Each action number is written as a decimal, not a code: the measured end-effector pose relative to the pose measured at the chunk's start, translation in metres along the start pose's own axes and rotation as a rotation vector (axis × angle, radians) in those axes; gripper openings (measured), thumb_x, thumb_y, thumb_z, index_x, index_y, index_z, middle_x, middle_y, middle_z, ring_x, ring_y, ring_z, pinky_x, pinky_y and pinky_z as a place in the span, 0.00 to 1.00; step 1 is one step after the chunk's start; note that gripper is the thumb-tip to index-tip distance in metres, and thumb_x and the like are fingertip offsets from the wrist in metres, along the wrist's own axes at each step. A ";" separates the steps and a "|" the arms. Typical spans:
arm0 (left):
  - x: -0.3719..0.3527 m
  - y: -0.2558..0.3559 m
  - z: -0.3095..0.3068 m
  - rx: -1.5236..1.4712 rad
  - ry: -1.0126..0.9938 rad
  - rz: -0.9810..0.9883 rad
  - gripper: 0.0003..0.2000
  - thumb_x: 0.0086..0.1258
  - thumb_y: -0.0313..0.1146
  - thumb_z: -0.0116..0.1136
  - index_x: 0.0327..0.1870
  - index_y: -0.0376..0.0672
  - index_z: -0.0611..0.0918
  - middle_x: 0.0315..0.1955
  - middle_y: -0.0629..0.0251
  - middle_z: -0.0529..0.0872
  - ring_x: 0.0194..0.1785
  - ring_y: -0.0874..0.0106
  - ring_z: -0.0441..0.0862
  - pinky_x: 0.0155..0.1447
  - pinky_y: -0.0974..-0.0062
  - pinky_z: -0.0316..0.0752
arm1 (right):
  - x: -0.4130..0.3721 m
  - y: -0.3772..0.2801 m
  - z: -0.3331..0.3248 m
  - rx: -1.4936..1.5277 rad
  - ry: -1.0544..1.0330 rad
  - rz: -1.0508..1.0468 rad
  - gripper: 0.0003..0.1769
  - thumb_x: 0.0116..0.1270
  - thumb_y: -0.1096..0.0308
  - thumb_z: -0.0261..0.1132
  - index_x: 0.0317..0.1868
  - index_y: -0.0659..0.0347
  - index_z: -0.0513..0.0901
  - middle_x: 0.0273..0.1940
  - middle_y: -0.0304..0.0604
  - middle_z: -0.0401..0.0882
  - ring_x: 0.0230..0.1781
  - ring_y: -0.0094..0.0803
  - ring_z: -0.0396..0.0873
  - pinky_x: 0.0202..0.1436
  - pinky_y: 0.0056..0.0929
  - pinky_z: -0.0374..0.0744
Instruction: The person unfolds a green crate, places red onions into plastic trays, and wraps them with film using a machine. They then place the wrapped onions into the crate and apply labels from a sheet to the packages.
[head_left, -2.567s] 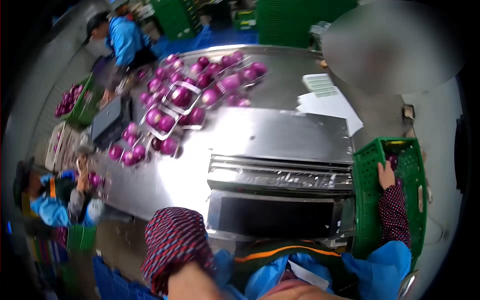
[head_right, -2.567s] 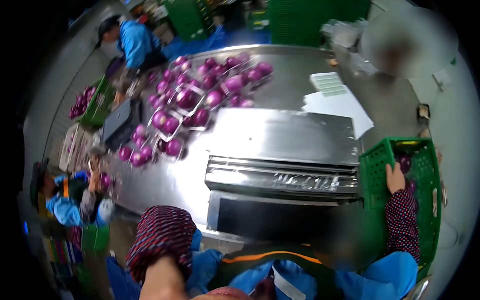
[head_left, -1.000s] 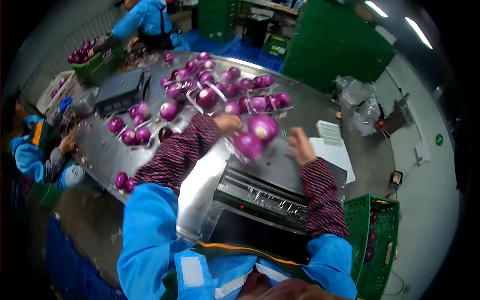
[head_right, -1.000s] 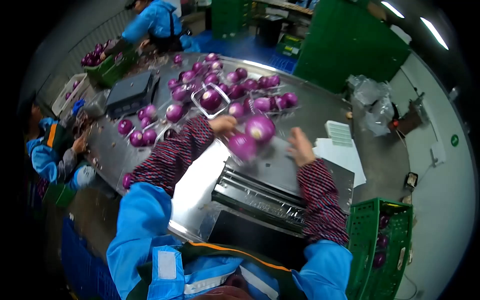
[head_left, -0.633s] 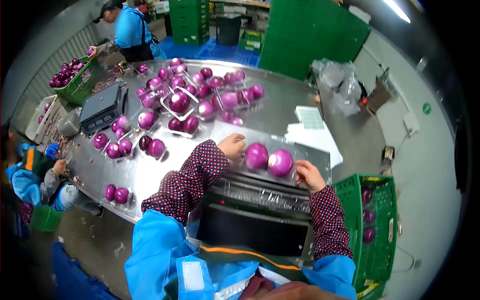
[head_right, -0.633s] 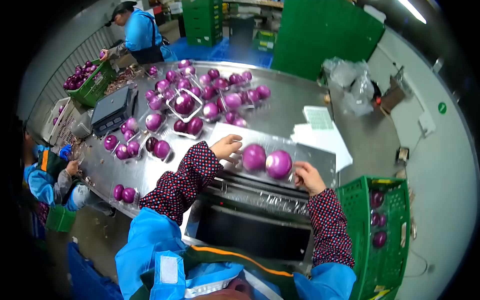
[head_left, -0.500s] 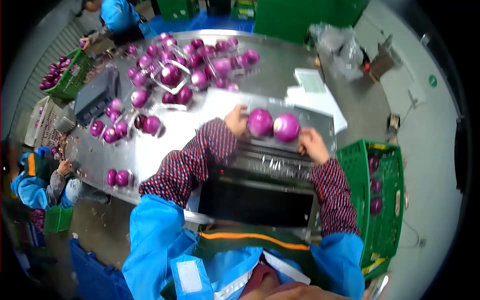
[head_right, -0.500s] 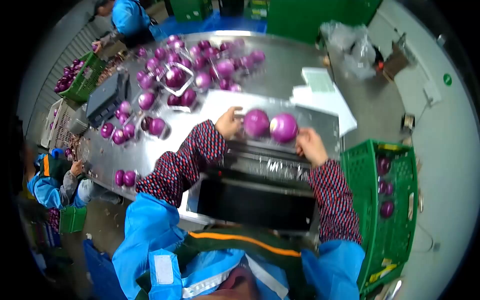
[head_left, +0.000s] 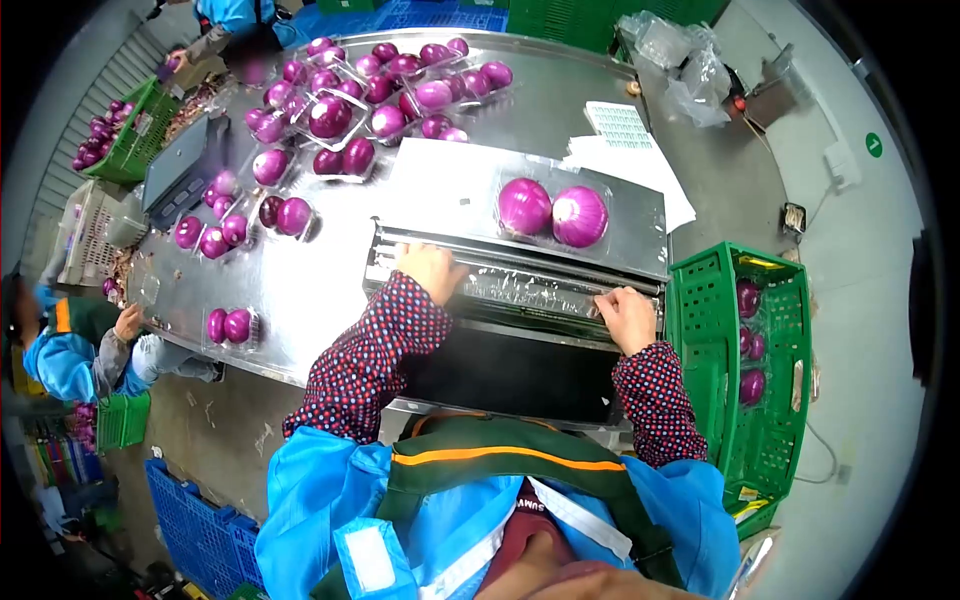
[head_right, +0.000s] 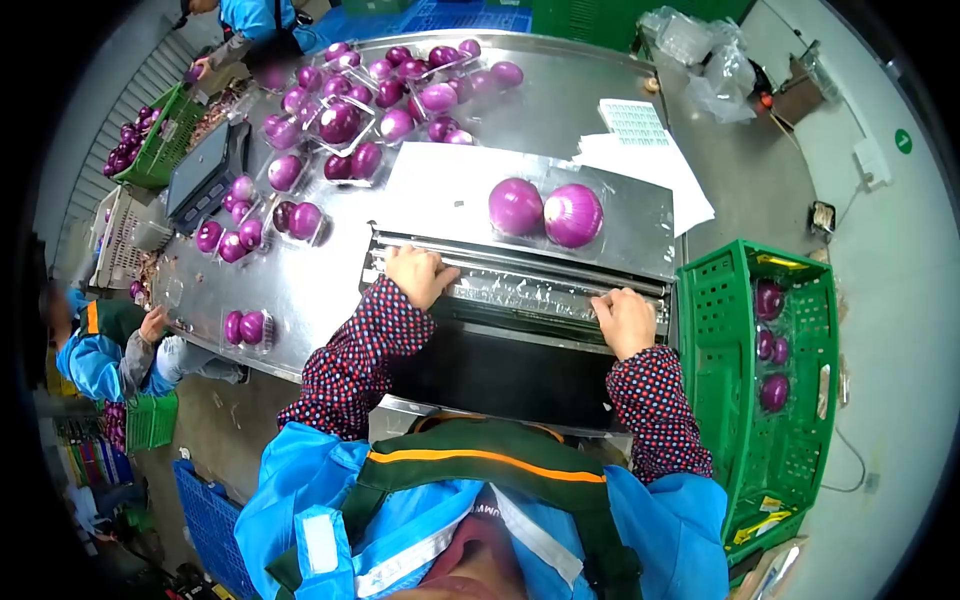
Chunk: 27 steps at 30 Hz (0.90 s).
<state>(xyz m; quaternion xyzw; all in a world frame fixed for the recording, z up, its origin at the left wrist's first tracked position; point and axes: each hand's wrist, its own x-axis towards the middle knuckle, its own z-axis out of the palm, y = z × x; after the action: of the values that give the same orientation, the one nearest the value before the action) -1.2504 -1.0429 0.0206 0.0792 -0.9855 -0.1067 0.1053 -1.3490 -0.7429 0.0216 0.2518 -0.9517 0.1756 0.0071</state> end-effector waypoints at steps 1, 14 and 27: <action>0.004 -0.012 0.016 -0.176 -0.095 -0.088 0.14 0.52 0.43 0.59 0.18 0.42 0.81 0.13 0.59 0.78 0.23 0.64 0.74 0.31 0.69 0.67 | -0.001 0.009 -0.001 0.241 -0.072 0.097 0.12 0.56 0.60 0.62 0.24 0.61 0.79 0.21 0.41 0.74 0.24 0.32 0.74 0.29 0.29 0.69; -0.005 -0.012 -0.110 -1.039 -0.275 -0.076 0.04 0.61 0.29 0.53 0.33 0.39 0.77 0.26 0.67 0.78 0.32 0.73 0.75 0.36 0.77 0.68 | -0.003 -0.020 -0.095 1.935 -0.670 0.442 0.15 0.66 0.68 0.45 0.20 0.59 0.62 0.14 0.30 0.55 0.08 0.15 0.49 0.09 0.14 0.51; 0.005 -0.018 -0.036 -0.567 0.101 0.294 0.04 0.59 0.26 0.54 0.34 0.38 0.77 0.28 0.61 0.79 0.30 0.65 0.79 0.34 0.74 0.73 | -0.041 0.002 -0.073 2.389 -0.877 0.218 0.19 0.65 0.63 0.46 0.15 0.55 0.60 0.10 0.32 0.59 0.07 0.22 0.57 0.12 0.20 0.55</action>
<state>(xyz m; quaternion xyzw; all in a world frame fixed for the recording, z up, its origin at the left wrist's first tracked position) -1.2447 -1.0683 0.0521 -0.0914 -0.9110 -0.3565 0.1864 -1.3197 -0.6969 0.0850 0.0591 -0.1413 0.8206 -0.5506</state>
